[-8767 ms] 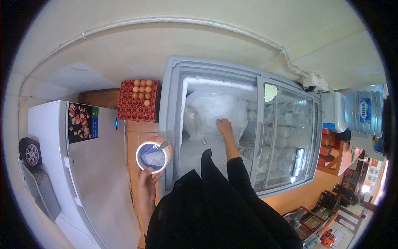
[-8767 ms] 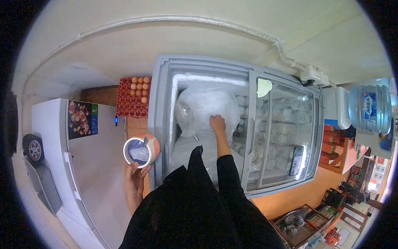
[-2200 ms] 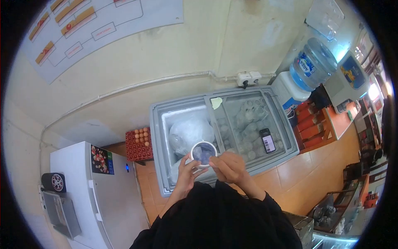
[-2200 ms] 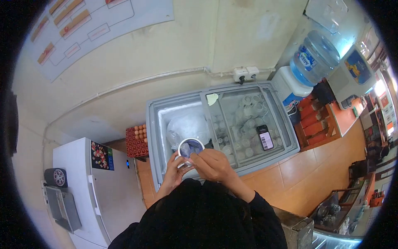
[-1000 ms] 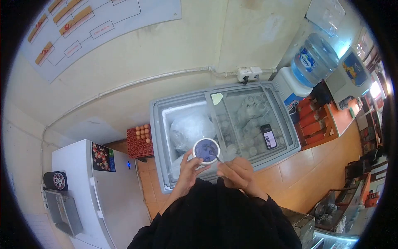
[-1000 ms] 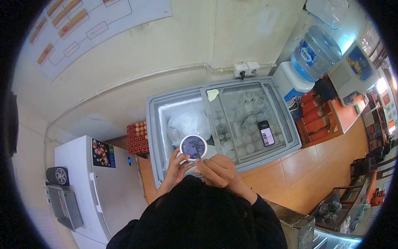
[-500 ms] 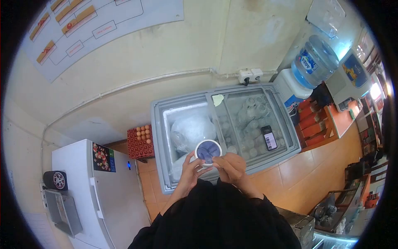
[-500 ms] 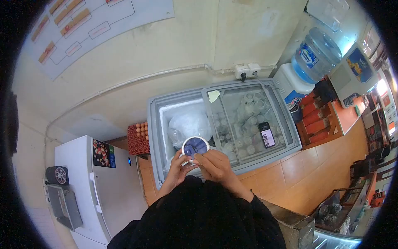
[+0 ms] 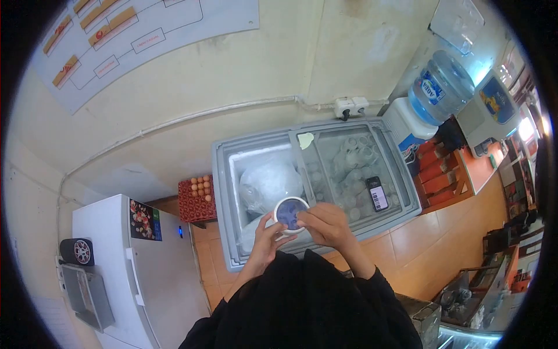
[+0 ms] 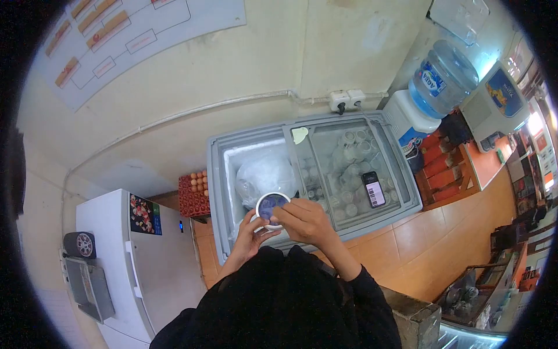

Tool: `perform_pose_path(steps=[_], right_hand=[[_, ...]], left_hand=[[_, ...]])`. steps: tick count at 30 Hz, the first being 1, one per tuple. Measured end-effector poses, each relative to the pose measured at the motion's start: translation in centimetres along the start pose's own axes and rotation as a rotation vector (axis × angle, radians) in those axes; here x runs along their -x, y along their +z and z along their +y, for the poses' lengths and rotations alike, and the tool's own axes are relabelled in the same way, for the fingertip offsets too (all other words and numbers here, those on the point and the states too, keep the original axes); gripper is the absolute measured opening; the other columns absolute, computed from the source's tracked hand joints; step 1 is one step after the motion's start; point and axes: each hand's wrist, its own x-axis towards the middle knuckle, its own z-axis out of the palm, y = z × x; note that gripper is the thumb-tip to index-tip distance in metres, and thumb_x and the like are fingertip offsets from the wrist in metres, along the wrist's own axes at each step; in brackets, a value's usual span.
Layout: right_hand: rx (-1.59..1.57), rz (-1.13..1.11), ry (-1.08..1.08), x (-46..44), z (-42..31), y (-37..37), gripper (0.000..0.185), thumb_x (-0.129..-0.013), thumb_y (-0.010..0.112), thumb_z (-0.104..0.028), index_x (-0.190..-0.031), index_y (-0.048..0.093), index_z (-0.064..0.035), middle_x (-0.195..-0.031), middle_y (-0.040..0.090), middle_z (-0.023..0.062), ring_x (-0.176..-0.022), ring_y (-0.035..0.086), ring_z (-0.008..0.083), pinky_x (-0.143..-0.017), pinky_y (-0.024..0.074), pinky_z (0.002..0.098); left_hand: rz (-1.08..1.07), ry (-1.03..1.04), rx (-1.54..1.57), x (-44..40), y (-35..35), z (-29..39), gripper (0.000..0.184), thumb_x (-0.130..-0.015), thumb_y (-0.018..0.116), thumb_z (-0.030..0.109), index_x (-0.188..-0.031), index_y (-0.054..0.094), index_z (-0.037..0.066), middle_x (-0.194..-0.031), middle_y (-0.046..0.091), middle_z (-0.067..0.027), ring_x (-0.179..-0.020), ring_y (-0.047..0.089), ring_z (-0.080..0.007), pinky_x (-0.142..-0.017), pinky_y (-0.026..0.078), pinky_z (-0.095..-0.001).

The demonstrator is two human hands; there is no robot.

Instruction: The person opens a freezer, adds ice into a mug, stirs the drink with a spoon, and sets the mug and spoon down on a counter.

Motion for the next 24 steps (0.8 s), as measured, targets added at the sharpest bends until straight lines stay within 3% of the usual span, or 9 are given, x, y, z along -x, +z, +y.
perform_pose_path(steps=[5, 7, 11, 13, 17, 24], right_hand=[[-0.009, -0.074, 0.034, 0.1, -0.1, 0.7, 0.016, -0.069, 0.069, -0.002, -0.083, 0.061, -0.0001, -0.069, 0.057, 0.0081, -0.055, 0.054, 0.0234, -0.049, 0.0423, 0.0326], [0.014, 0.001, 0.146, 0.7, 0.1, 1.2, 0.008, -0.073, 0.064, -0.004, -0.080, 0.060, -0.0019, -0.071, 0.058, 0.0089, -0.060, 0.057, 0.0244, -0.052, 0.0446, 0.0334], [-0.004, 0.129, 0.322, 0.9, 0.0, 1.4, 0.004, -0.079, 0.061, -0.004, -0.079, 0.059, -0.0003, -0.068, 0.058, 0.0110, -0.056, 0.056, 0.0264, -0.049, 0.0433, 0.0340], [-0.003, 0.165, 0.461, 0.7, -0.3, 0.9, 0.007, -0.082, 0.059, -0.004, -0.077, 0.059, 0.0007, -0.066, 0.058, 0.0124, -0.053, 0.055, 0.0272, -0.048, 0.0421, 0.0337], [0.045, 0.205, 0.455, 0.3, -0.9, 0.2, 0.006, -0.081, 0.059, -0.001, -0.076, 0.059, 0.0011, -0.066, 0.058, 0.0117, -0.053, 0.056, 0.0257, -0.048, 0.0417, 0.0328], [0.086, 0.201, 0.175, -0.1, -2.1, -0.7, 0.006, -0.076, 0.064, -0.001, -0.079, 0.060, 0.0021, -0.065, 0.058, 0.0097, -0.053, 0.055, 0.0231, -0.047, 0.0420, 0.0306]], left_hand=[[-0.003, 0.007, 0.001, 0.0, -0.4, -0.4, 0.064, -0.076, 0.058, 0.003, -0.132, 0.027, 0.002, -0.104, 0.053, -0.0161, -0.098, 0.058, -0.0271, -0.081, 0.054, -0.0492], [-0.011, 0.004, -0.009, 0.0, -0.5, -0.5, 0.063, -0.077, 0.057, 0.004, -0.132, 0.027, 0.003, -0.106, 0.052, -0.0166, -0.098, 0.057, -0.0271, -0.081, 0.054, -0.0499], [0.004, -0.008, -0.028, 0.1, -0.2, -0.3, 0.061, -0.077, 0.057, 0.003, -0.132, 0.029, 0.002, -0.107, 0.052, -0.0167, -0.098, 0.057, -0.0273, -0.082, 0.054, -0.0500], [0.036, 0.013, -0.025, 0.4, 0.2, -0.1, 0.049, -0.077, 0.054, 0.001, -0.124, 0.039, 0.000, -0.110, 0.050, -0.0151, -0.096, 0.059, -0.0282, -0.081, 0.056, -0.0461], [0.046, 0.015, -0.024, 0.3, 0.2, -0.1, 0.050, -0.077, 0.054, 0.001, -0.124, 0.039, 0.000, -0.110, 0.050, -0.0153, -0.097, 0.059, -0.0287, -0.081, 0.056, -0.0460], [0.044, 0.013, -0.025, 0.3, 0.2, -0.1, 0.049, -0.077, 0.055, 0.002, -0.123, 0.038, 0.000, -0.110, 0.050, -0.0165, -0.097, 0.058, -0.0298, -0.081, 0.057, -0.0455]])
